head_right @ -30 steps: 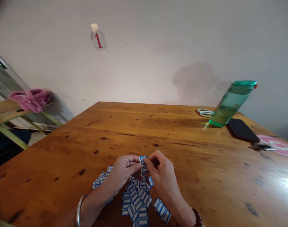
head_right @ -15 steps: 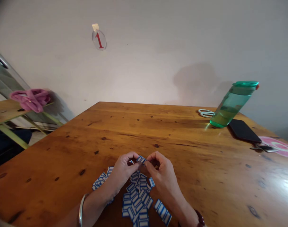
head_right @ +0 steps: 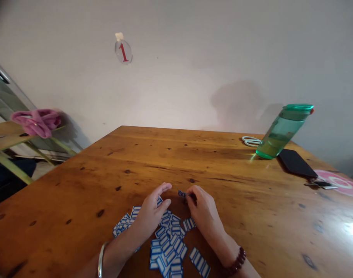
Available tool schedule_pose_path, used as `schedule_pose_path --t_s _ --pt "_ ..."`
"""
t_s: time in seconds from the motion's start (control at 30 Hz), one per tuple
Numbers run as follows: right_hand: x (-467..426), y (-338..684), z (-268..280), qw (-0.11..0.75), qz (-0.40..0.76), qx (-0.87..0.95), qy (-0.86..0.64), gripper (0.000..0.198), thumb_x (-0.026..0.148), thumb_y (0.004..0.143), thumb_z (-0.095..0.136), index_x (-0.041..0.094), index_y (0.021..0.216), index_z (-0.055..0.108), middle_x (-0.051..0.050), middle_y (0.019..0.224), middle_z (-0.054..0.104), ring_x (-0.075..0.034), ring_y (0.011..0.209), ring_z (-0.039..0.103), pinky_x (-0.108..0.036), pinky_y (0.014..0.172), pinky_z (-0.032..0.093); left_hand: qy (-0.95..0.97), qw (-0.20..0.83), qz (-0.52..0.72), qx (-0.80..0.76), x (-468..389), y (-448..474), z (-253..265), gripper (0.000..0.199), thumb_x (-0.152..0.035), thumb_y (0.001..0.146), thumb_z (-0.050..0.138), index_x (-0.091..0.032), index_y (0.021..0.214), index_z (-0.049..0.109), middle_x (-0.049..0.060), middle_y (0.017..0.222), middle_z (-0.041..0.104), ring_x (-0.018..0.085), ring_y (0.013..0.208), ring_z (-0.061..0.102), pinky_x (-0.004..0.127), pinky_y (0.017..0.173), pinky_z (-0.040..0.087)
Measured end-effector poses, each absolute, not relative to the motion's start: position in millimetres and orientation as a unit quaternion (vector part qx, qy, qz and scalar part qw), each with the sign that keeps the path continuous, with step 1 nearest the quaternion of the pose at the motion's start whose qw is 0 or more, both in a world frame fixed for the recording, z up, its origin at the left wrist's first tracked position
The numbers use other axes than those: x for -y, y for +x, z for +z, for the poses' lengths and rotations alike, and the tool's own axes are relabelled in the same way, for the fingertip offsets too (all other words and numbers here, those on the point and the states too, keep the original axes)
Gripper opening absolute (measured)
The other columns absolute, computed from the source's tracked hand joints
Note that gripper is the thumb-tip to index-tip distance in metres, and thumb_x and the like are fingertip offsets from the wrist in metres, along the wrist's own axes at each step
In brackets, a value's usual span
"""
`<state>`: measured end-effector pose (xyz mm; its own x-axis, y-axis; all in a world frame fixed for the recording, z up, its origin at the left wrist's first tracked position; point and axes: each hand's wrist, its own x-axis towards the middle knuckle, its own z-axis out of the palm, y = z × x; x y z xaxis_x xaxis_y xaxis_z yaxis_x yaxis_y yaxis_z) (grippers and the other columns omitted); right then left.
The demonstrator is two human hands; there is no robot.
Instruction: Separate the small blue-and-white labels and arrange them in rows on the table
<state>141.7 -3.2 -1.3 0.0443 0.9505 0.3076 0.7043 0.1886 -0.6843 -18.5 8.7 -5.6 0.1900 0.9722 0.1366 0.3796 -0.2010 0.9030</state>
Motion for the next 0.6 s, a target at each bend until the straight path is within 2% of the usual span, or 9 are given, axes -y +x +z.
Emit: schedule_pose_path --t_s 0.1,0.27,0.47,0.6 --pt "1 143 -4 0.371 0.135 0.689 -0.608 0.013 0.019 0.074 0.043 0.020 0.065 0.053 -0.001 0.061 0.058 -0.016 0.057 0.054 -0.025 0.054 0.039 0.696 0.386 0.359 -0.487 -5 -19 -9 0.048 -0.011 0.075 0.042 -0.008 0.122 0.045 0.017 0.127 0.050 0.022 0.121 0.042 0.042 0.104 0.028" --pt "1 141 -8 0.353 0.142 0.717 -0.584 0.013 0.016 0.075 0.043 0.020 0.067 0.051 -0.001 0.064 0.057 -0.015 0.058 0.053 -0.024 0.054 0.039 0.723 0.369 0.318 -0.490 1 -18 -7 0.054 -0.011 0.076 0.038 -0.005 0.130 0.035 0.017 0.129 0.047 0.022 0.125 0.037 0.045 0.107 0.022" --pt "0 140 -13 0.297 0.141 0.744 -0.581 0.013 0.013 0.078 0.046 0.020 0.068 0.051 -0.002 0.067 0.057 -0.016 0.061 0.053 -0.026 0.057 0.039 0.735 0.351 0.278 -0.510 2 -20 -10 0.056 -0.012 0.074 0.038 -0.002 0.130 0.035 0.018 0.133 0.043 0.024 0.128 0.032 0.044 0.107 0.021" --pt "0 139 -13 0.291 0.143 0.745 -0.583 0.010 0.012 0.077 0.048 0.019 0.074 0.053 -0.003 0.072 0.058 -0.017 0.066 0.055 -0.027 0.061 0.040 0.741 0.357 0.261 -0.505 2 -20 -14 0.059 -0.011 0.073 0.038 -0.002 0.132 0.033 0.018 0.133 0.042 0.023 0.129 0.029 0.042 0.109 0.019"
